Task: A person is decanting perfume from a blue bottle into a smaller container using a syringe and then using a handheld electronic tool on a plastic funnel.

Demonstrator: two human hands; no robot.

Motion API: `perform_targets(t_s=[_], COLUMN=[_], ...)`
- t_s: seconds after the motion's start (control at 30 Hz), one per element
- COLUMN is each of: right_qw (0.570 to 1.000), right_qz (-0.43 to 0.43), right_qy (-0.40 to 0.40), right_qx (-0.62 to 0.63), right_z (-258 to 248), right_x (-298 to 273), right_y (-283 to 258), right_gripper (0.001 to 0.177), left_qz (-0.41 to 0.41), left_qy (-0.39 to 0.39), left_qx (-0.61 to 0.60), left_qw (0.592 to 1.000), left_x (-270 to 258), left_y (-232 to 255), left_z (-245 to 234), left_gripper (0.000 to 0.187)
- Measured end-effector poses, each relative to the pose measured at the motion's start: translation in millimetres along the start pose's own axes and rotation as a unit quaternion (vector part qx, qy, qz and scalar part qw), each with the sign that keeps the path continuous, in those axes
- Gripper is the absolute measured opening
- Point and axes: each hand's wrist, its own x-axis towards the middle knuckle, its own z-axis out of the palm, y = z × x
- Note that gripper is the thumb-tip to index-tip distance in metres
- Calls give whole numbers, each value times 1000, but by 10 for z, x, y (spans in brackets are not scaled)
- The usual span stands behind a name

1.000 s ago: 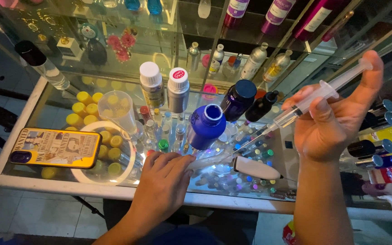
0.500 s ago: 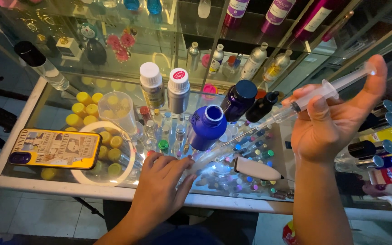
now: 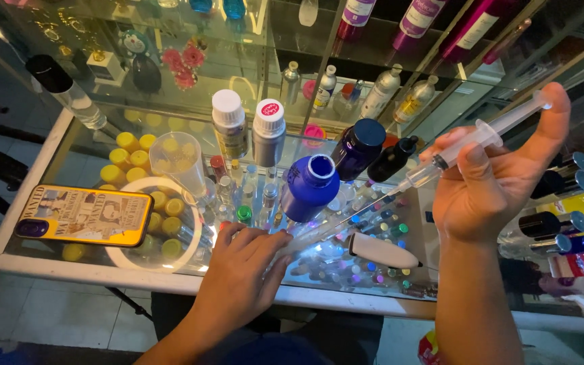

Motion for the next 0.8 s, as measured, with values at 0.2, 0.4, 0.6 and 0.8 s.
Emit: perform_targets(t_s=[0.2, 0.4, 0.6, 0.8], right_qw=[1000, 999, 999, 1000], right_qz=[8, 3, 2, -4], right_qy=[-2, -22, -22, -21], right_qx=[19, 30, 29, 23], right_z=[0, 61, 28, 39], right_x=[8, -20, -21, -52], right_y=[-8, -73, -80, -100], right_gripper=[80, 76, 76, 73], left_qz=[-7, -15, -31, -37], left_qy=[7, 2, -25, -23], left_qx=[8, 9, -9, -12], left_qw=[1000, 1000, 999, 999], left_x=[-33, -53, -77, -78], left_y=[-4, -7, -44, -30], left_z=[27, 32, 47, 41], left_gripper=[26, 38, 45, 42])
